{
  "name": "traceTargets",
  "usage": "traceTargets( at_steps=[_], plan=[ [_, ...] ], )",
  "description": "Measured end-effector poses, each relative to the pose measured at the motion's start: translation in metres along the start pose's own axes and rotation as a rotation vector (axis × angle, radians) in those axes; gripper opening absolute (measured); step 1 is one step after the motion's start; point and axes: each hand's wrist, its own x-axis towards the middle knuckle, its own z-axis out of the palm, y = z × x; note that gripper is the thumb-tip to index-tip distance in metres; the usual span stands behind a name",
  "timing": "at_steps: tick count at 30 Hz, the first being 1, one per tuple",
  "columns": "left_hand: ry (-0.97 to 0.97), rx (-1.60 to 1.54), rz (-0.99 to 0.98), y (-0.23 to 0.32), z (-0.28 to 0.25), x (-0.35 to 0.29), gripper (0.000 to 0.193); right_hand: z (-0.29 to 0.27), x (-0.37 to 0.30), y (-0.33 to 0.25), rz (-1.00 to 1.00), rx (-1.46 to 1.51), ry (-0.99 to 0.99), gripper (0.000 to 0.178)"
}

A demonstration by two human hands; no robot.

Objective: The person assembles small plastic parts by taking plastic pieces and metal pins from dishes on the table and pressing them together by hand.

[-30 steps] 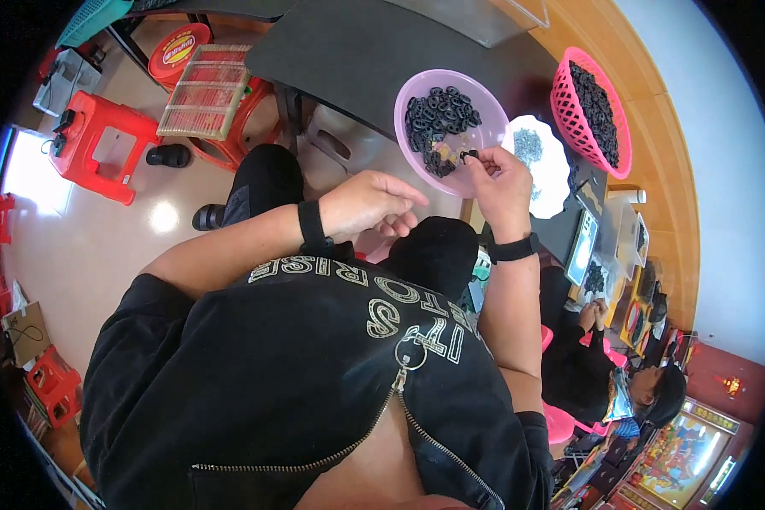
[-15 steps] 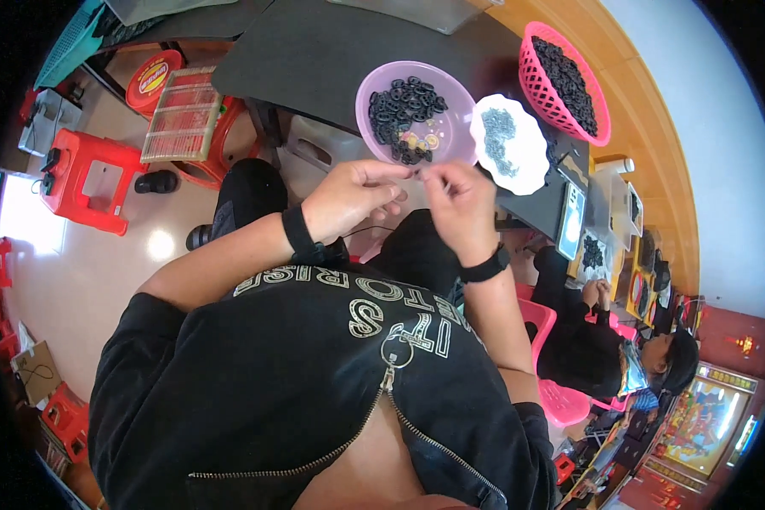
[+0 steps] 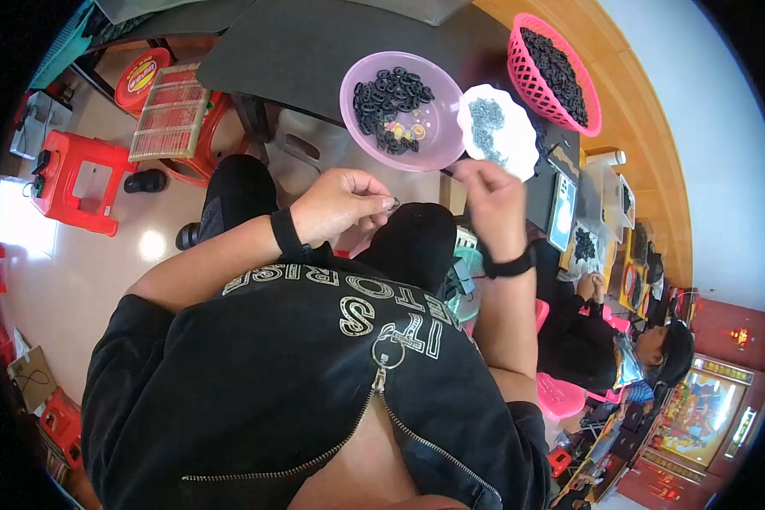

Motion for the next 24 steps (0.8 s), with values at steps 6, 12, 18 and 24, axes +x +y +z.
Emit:
traceTargets(
  at_steps=[6,12,18,24],
  plan=[
    [0.008,-0.028,-0.044,0.002,0.002,-0.003,0.013,-0.069,0.053,0.042,0.053,-0.737,0.168,0.014],
    [0.072,0.026,-0.079,0.006,0.001,-0.004,0.023,-0.066,0.067,0.058,0.048,-0.85,0.069,0.014],
    [-0.082,0.066,-0.137,0.009,-0.004,-0.002,0.021,-0.056,0.071,0.047,0.11,-0.93,0.036,0.015],
    [-0.066,-0.017,-0.1,0.002,-0.003,0.003,0.022,-0.058,0.075,0.058,0.054,-0.937,0.052,0.014]
  ],
)
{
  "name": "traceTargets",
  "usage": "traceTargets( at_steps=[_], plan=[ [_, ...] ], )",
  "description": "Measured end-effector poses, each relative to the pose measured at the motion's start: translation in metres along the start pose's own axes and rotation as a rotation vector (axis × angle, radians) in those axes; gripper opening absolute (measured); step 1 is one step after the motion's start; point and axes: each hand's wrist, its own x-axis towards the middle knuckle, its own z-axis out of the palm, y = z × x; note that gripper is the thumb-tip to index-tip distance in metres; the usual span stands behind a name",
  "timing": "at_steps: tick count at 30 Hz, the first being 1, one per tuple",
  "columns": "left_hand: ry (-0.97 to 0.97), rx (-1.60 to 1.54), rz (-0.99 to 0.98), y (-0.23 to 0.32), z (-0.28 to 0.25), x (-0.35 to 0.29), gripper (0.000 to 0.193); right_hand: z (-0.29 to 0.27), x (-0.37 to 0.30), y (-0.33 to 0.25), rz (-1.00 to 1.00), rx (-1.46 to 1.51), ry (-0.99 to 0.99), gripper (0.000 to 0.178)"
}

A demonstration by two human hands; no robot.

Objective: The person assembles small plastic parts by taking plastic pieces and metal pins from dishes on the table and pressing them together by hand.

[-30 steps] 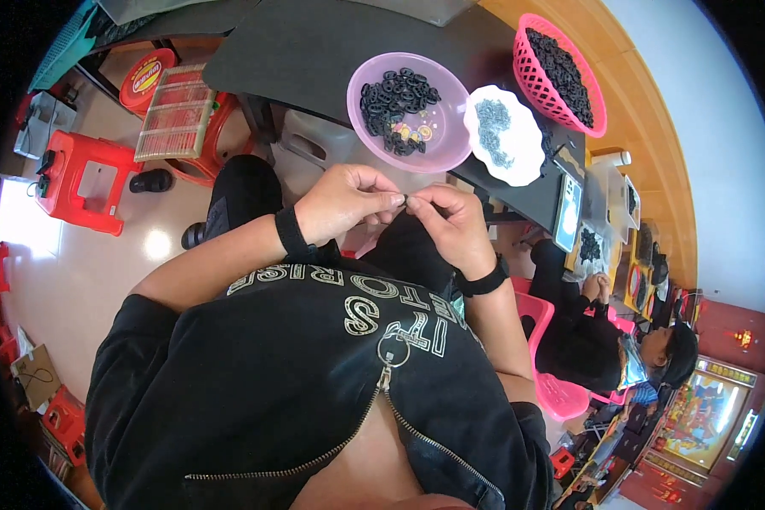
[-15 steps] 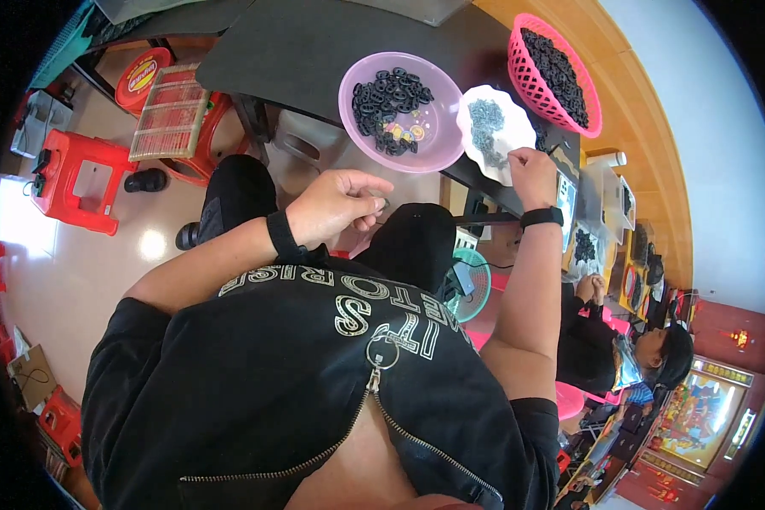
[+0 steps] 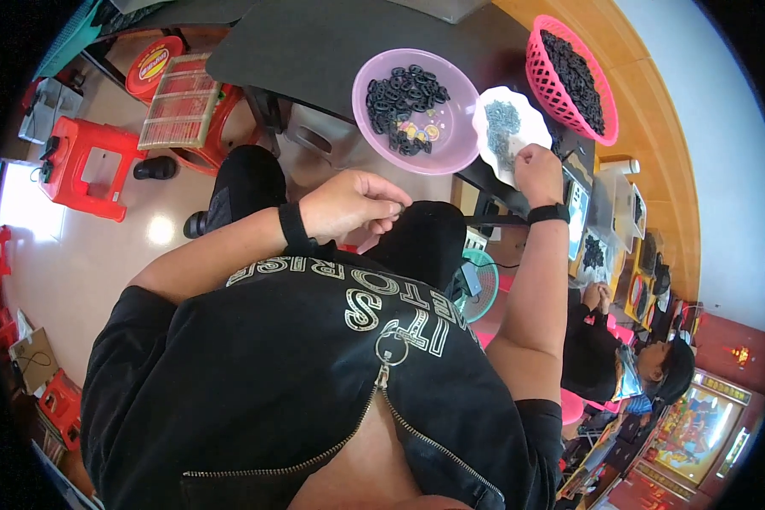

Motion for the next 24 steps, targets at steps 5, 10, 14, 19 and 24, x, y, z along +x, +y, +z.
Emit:
traceTargets(
  at_steps=[5,10,14,19,24],
  plan=[
    [-0.048,-0.082,0.019,0.001,0.0,0.0,0.025,-0.007,-0.01,0.001,0.0,0.325,0.189,0.007],
    [0.033,-0.197,0.024,0.0,-0.004,0.001,0.022,-0.027,-0.05,-0.04,0.094,1.065,0.092,0.003],
    [0.074,-0.262,0.019,0.004,0.001,-0.001,0.021,-0.019,-0.097,-0.076,0.096,1.368,-0.074,0.008],
    [0.109,-0.232,0.073,0.004,0.01,-0.005,0.021,-0.008,-0.118,-0.103,0.064,1.539,-0.211,0.011],
    [0.12,-0.185,0.098,0.003,0.018,-0.009,0.021,-0.011,-0.128,-0.114,0.078,1.479,-0.246,0.011]
  ],
)
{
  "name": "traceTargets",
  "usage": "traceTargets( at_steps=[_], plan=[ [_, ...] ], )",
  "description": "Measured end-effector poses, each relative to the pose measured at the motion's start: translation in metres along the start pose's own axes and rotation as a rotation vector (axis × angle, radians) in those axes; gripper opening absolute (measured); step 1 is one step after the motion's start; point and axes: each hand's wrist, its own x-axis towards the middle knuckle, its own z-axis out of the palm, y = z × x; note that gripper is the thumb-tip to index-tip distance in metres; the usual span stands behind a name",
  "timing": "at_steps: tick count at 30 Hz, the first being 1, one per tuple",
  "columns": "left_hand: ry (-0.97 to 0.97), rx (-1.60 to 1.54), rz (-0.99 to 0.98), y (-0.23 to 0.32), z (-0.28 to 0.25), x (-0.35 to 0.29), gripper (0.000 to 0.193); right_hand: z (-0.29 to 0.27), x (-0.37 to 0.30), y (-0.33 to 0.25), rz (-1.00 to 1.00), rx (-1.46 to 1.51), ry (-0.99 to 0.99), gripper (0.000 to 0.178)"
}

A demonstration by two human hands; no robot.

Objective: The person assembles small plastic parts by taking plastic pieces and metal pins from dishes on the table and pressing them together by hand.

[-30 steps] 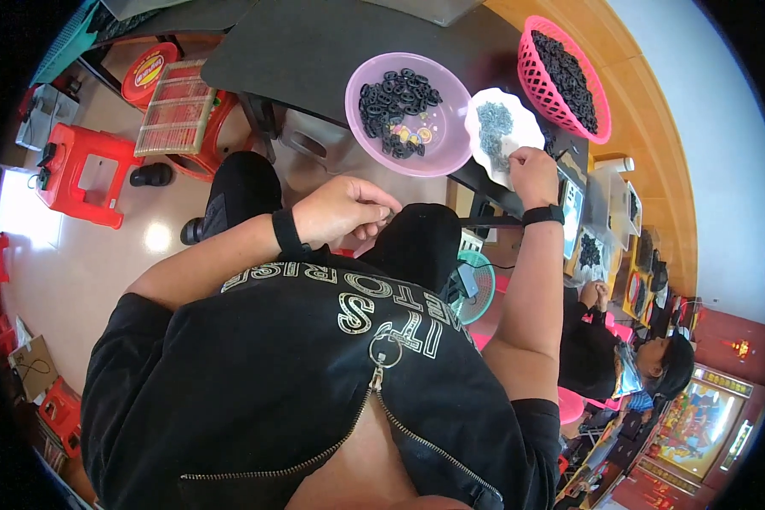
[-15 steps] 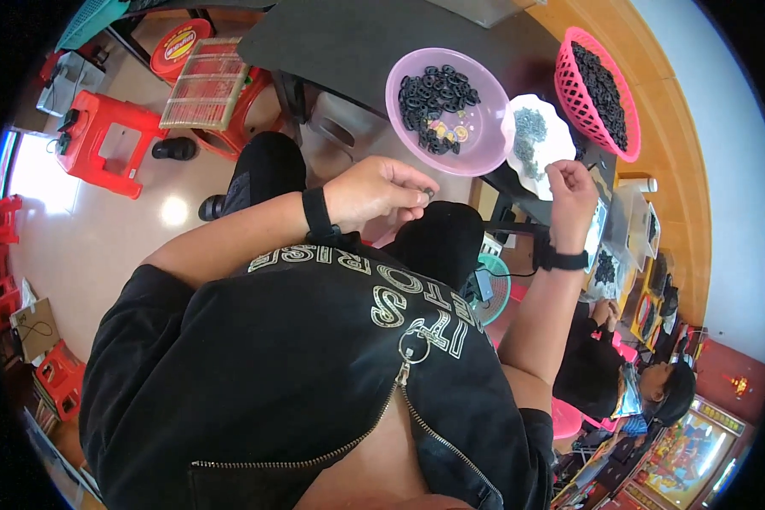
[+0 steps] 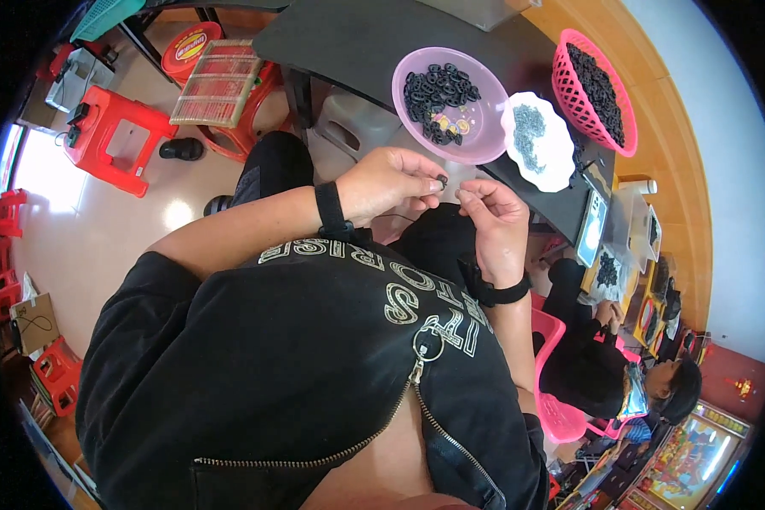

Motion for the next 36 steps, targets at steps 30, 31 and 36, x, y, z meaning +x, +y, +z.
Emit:
traceTargets(
  at_steps=[30,31,36],
  plan=[
    [0.0,0.042,0.106,-0.006,0.006,-0.017,0.013,0.026,-0.015,0.01,-0.128,-0.163,0.062,0.006],
    [0.008,0.042,0.112,-0.007,0.005,-0.016,0.012,0.027,-0.015,0.01,-0.126,-0.165,0.061,0.006],
    [0.017,0.057,0.095,-0.008,0.004,-0.014,0.012,0.027,-0.01,0.016,-0.176,-0.233,0.076,0.01]
  ],
)
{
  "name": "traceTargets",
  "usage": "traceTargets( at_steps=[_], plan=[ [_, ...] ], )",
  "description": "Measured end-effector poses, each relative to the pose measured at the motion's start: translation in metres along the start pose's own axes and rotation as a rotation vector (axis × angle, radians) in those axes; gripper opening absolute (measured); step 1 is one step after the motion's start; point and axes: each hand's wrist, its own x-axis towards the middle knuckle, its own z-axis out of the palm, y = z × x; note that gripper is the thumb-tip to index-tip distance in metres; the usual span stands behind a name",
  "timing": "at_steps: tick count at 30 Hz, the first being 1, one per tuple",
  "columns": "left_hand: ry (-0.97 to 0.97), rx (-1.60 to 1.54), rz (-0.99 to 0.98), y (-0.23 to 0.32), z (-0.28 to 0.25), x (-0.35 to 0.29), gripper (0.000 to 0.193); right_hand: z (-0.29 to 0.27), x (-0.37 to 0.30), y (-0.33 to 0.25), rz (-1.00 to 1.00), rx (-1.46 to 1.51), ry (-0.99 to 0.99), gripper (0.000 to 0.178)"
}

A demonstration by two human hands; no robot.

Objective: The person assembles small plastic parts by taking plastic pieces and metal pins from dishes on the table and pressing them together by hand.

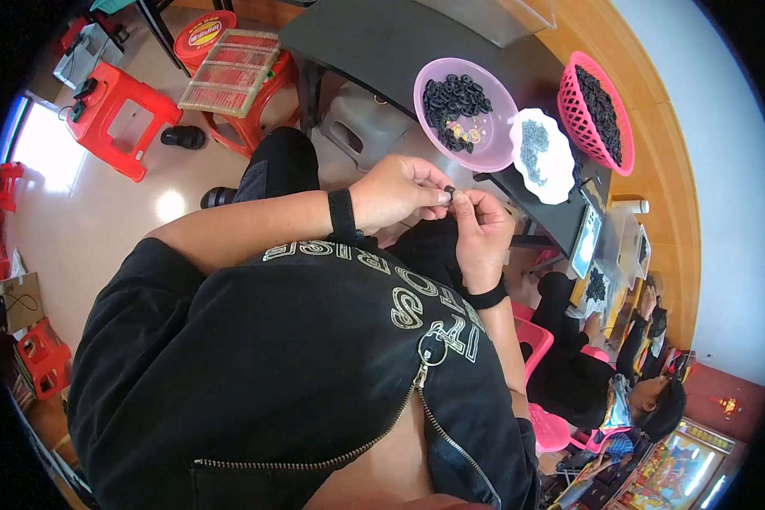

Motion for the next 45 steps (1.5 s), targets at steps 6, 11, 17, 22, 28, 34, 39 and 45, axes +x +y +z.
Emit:
traceTargets(
  at_steps=[6,11,17,22,28,34,39,45],
  plan=[
    [-0.003,0.016,-0.018,-0.001,-0.002,0.001,0.012,0.001,0.003,0.001,-0.15,-0.269,-0.002,0.011],
    [0.013,0.027,-0.042,-0.003,-0.007,0.004,0.013,0.004,0.006,-0.008,-0.219,-0.441,-0.026,0.012],
    [-0.012,-0.078,-0.063,-0.006,-0.011,0.009,0.015,-0.002,0.006,0.003,-0.028,-0.129,-0.071,0.013],
    [-0.106,-0.178,-0.138,0.001,-0.015,0.008,0.034,-0.014,0.007,0.003,0.103,0.117,-0.072,0.017],
    [-0.264,-0.242,-0.191,-0.003,-0.013,0.013,0.04,-0.016,0.002,0.009,0.003,0.1,-0.211,0.024],
    [-0.292,-0.223,-0.236,-0.005,-0.006,0.016,0.036,-0.021,-0.006,0.014,-0.03,0.147,-0.16,0.014],
    [-0.181,-0.156,-0.274,-0.002,0.004,0.012,0.029,-0.026,-0.01,0.025,0.095,0.184,-0.055,0.005],
    [-0.11,0.106,-0.166,-0.006,0.011,0.01,0.02,-0.032,-0.015,0.03,0.202,0.385,-0.092,0.008]
  ],
)
